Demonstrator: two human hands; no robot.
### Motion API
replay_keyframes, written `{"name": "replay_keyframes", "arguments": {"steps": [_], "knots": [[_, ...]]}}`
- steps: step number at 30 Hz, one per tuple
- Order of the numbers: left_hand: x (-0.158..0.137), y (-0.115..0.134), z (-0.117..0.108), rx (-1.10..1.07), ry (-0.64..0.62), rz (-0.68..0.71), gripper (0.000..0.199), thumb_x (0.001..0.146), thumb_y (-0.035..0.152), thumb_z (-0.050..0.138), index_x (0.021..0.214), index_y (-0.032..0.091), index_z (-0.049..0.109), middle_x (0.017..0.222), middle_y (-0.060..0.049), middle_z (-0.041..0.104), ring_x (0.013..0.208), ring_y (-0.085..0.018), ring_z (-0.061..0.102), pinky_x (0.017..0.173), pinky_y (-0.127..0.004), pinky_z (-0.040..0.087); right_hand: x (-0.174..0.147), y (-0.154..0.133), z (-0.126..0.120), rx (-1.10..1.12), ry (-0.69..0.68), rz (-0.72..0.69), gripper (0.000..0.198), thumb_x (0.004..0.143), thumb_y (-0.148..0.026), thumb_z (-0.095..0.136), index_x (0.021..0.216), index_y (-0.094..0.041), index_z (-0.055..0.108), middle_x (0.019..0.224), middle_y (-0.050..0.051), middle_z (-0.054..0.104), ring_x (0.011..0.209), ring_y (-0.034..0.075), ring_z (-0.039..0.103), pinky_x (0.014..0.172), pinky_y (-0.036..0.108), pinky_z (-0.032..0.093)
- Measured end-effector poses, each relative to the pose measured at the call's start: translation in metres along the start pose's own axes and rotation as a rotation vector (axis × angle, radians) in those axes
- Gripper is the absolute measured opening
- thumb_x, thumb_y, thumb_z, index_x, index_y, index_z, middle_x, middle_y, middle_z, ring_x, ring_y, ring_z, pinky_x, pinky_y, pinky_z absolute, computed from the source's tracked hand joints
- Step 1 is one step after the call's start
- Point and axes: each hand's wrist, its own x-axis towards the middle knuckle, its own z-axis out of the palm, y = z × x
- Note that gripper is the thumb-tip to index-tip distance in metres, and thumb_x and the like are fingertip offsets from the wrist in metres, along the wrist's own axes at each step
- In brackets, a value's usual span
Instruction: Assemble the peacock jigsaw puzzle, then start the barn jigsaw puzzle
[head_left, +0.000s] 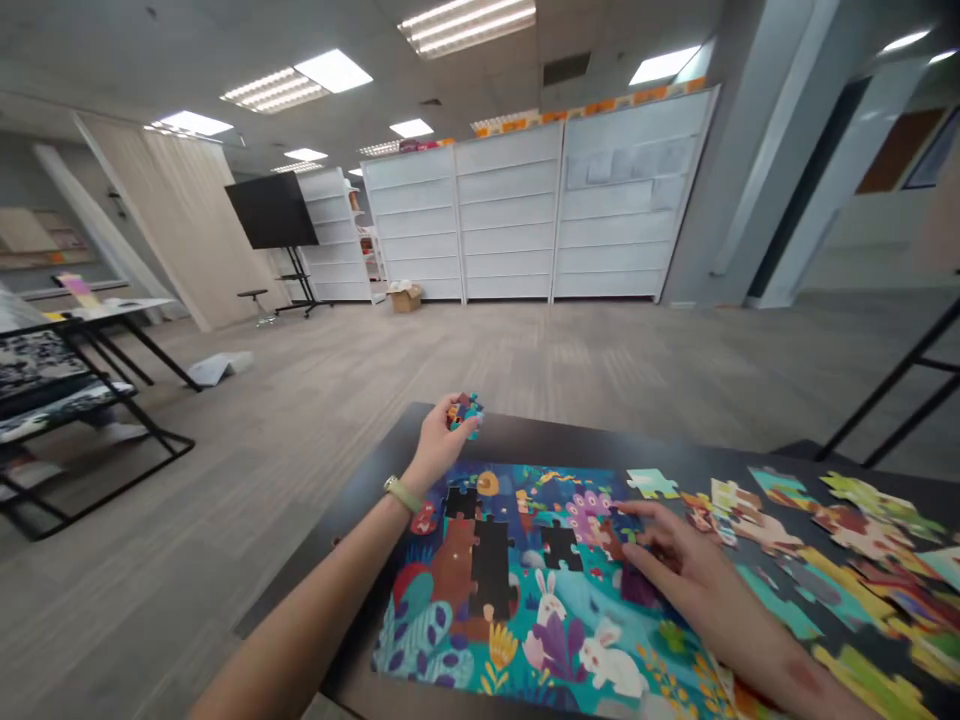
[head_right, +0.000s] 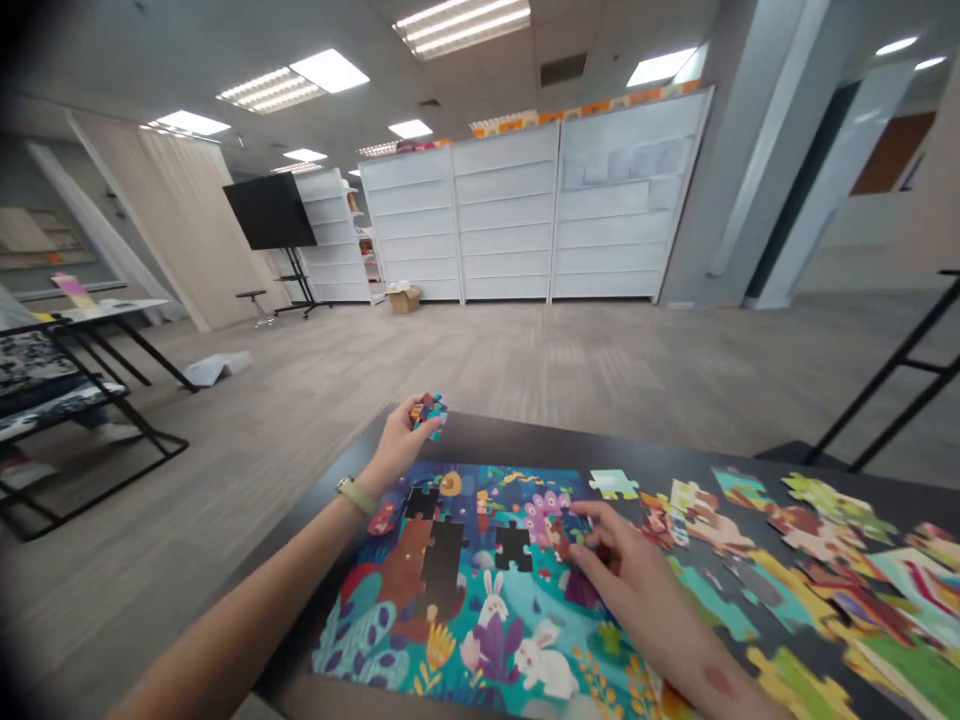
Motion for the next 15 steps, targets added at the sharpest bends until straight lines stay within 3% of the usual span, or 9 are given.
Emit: {"name": "replay_keyframes", "arguments": {"steps": [3, 6, 12, 15], "knots": [[0.003, -0.009, -0.009, 0.061, -0.014, 0.010, 0.038, 0.071, 0.032, 0.084, 0.100, 0.017, 0.065, 0.086, 0.000, 0.065, 0.075, -0.013, 0.057, 0.071, -0.024, 0.046, 0.001, 0.007, 0.002, -0.108, 0.037, 0.011, 0.047, 0.090, -0.057, 0.054, 0.122, -0.023, 0.060, 0.069, -0.001, 0.063, 0.060, 0.020, 0.062, 0.055, 0.031, 0.050], [-0.010, -0.003, -0.006, 0.063, -0.099, -0.018, 0.035, 0.077, 0.034, 0.080, 0.103, 0.019, 0.062, 0.085, 0.001, 0.063, 0.073, -0.013, 0.057, 0.070, -0.024, 0.047, 0.000, 0.010, 0.002, -0.229, 0.073, 0.039, 0.051, 0.086, -0.060, 0.057, 0.123, -0.025, 0.062, 0.057, -0.003, 0.057, 0.049, 0.019, 0.055, 0.047, 0.031, 0.044], [-0.045, 0.029, 0.013, -0.132, -0.500, -0.246, 0.038, 0.079, 0.038, 0.081, 0.097, 0.022, 0.052, 0.075, 0.005, 0.056, 0.062, -0.010, 0.057, 0.060, -0.023, 0.048, -0.003, 0.008, 0.003, -0.250, 0.055, 0.067, 0.056, 0.086, -0.060, 0.055, 0.128, -0.023, 0.061, 0.056, -0.003, 0.054, 0.049, 0.019, 0.054, 0.046, 0.030, 0.043], [-0.047, 0.032, 0.014, -0.150, -0.497, -0.255, 0.038, 0.078, 0.038, 0.082, 0.095, 0.022, 0.051, 0.078, 0.005, 0.056, 0.063, -0.010, 0.058, 0.060, -0.023, 0.048, -0.004, 0.007, 0.004, -0.218, 0.132, 0.069, 0.053, 0.085, -0.056, 0.057, 0.126, -0.023, 0.061, 0.056, -0.004, 0.053, 0.049, 0.018, 0.054, 0.044, 0.029, 0.043]]}}
